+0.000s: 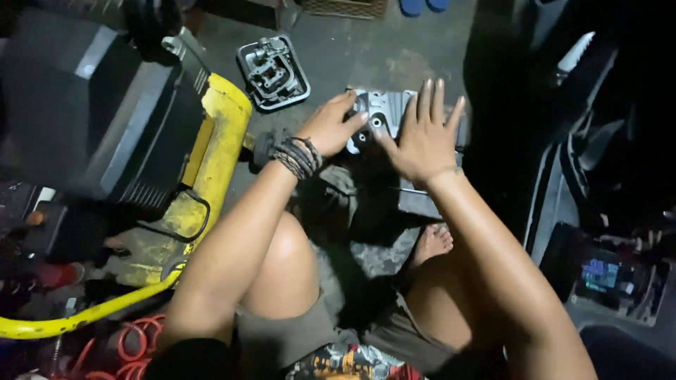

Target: Cleaning and inspecting a motorcycle cylinder head using a cloth

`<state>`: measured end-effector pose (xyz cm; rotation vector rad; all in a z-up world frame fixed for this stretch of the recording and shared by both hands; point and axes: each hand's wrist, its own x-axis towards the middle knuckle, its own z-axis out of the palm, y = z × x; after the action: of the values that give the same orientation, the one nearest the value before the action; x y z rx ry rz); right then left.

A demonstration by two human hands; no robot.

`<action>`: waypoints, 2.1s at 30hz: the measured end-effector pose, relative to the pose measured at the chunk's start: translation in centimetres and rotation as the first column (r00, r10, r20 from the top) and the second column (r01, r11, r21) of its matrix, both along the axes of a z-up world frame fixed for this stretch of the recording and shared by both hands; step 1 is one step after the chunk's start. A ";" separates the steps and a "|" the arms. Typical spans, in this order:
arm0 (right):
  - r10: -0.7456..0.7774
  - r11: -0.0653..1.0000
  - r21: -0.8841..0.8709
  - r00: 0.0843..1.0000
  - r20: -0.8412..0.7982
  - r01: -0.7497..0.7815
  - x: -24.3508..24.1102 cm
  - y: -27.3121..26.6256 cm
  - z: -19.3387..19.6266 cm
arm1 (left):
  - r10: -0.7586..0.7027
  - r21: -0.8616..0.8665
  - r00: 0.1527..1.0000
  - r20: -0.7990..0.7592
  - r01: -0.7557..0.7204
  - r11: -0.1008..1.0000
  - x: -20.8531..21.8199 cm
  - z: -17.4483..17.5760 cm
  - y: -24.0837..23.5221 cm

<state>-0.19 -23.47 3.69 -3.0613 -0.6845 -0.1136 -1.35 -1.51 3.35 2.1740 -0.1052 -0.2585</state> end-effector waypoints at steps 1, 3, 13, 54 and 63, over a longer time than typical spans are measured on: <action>0.011 1.000 -0.003 1.000 0.004 -0.011 0.2 -0.2 -0.4 | 0.011 -0.003 1.000 0.004 -0.011 1.000 -0.1 -0.1 0.2; 0.005 1.000 -0.018 1.000 -0.030 -0.006 0.6 -1.3 -1.2 | 0.001 0.003 1.000 -0.017 -0.001 1.000 0.0 -0.3 -0.2; -0.033 0.979 0.190 0.982 -0.185 0.069 0.7 -2.7 -0.5 | 0.142 0.000 0.986 0.091 -0.142 0.990 2.5 -2.5 -1.6; 0.002 0.996 -0.093 0.999 -0.045 -0.007 -0.9 -2.4 2.3 | 0.139 -0.133 0.989 0.044 -0.132 0.982 0.6 0.3 -1.1; -0.042 0.999 -0.003 0.972 -0.231 0.043 0.1 -4.1 2.6 | 0.103 -0.126 0.992 0.071 -0.093 0.988 1.7 -1.9 -0.1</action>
<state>-0.07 -27.53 6.25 -3.0189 -0.6036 0.2392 0.32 -1.65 1.47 2.0609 -0.0557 -0.1090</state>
